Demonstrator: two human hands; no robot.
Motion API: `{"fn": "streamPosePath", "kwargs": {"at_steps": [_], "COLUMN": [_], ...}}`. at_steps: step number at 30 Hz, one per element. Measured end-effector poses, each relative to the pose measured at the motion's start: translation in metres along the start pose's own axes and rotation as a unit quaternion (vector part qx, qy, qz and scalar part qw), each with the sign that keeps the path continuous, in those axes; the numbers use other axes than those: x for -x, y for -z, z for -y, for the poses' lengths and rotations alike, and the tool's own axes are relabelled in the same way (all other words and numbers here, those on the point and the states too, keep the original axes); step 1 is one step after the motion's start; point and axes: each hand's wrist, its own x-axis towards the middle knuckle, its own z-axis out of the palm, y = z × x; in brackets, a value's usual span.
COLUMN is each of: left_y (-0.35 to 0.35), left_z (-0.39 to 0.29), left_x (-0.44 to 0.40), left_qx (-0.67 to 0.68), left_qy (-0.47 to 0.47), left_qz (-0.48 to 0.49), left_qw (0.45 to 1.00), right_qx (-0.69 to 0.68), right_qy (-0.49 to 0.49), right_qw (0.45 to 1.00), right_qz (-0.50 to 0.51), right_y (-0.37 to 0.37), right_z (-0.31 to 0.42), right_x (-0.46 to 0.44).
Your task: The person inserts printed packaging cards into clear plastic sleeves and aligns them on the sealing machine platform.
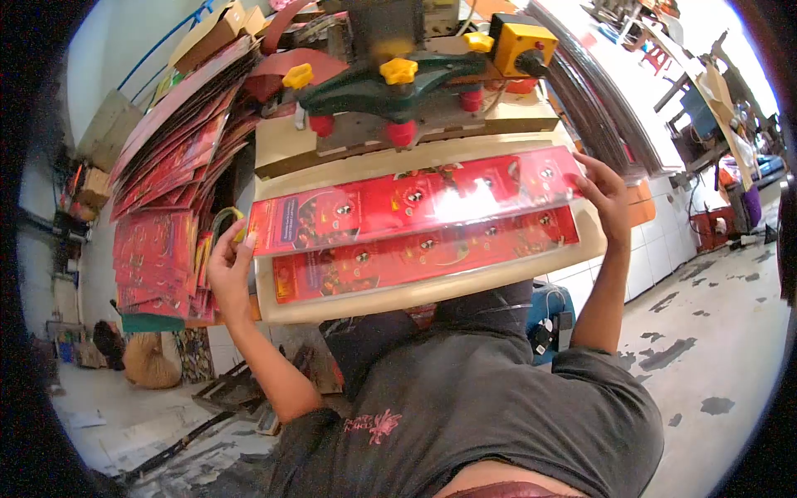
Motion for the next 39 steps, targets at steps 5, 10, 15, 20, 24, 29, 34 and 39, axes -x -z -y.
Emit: {"fn": "streamPosePath", "kwargs": {"at_steps": [5, 10, 15, 20, 24, 29, 34, 39], "left_y": [0.015, 0.000, -0.006, -0.005, -0.006, -0.006, -0.003, -0.009], "left_z": [0.019, 0.037, 0.038, 0.024, -0.006, -0.028, -0.041, -0.048], "left_x": [0.050, 0.076, 0.081, 0.086, 0.092, 0.096, 0.095, 0.095], "left_qx": [0.283, 0.311, 0.368, 0.355, 0.359, 0.275, 0.239, 0.247], "left_qy": [0.153, 0.093, 0.052, -0.007, -0.055, -0.084, -0.088, -0.092], "left_qz": [-0.032, -0.018, 0.020, -0.013, -0.016, -0.052, -0.045, -0.071], "left_qw": [0.946, 0.946, 0.928, 0.935, 0.931, 0.956, 0.966, 0.962], "right_qx": [0.022, 0.267, 0.225, 0.224, 0.208, 0.141, 0.118, 0.103], "right_qy": [0.009, 0.038, 0.120, 0.259, 0.388, 0.477, 0.569, 0.575], "right_qw": [0.999, 0.963, 0.964, 0.927, 0.866, 0.833, 0.780, 0.768], "right_qz": [0.033, -0.021, -0.071, 0.155, 0.237, 0.244, 0.231, 0.262], "right_y": [0.002, 0.002, -0.056, -0.152, -0.218, -0.299, -0.352, -0.373], "right_z": [0.011, 0.011, 0.078, 0.149, 0.173, 0.205, 0.227, 0.234], "right_x": [0.028, 0.022, 0.007, 0.005, -0.006, -0.019, -0.032, -0.037]}}
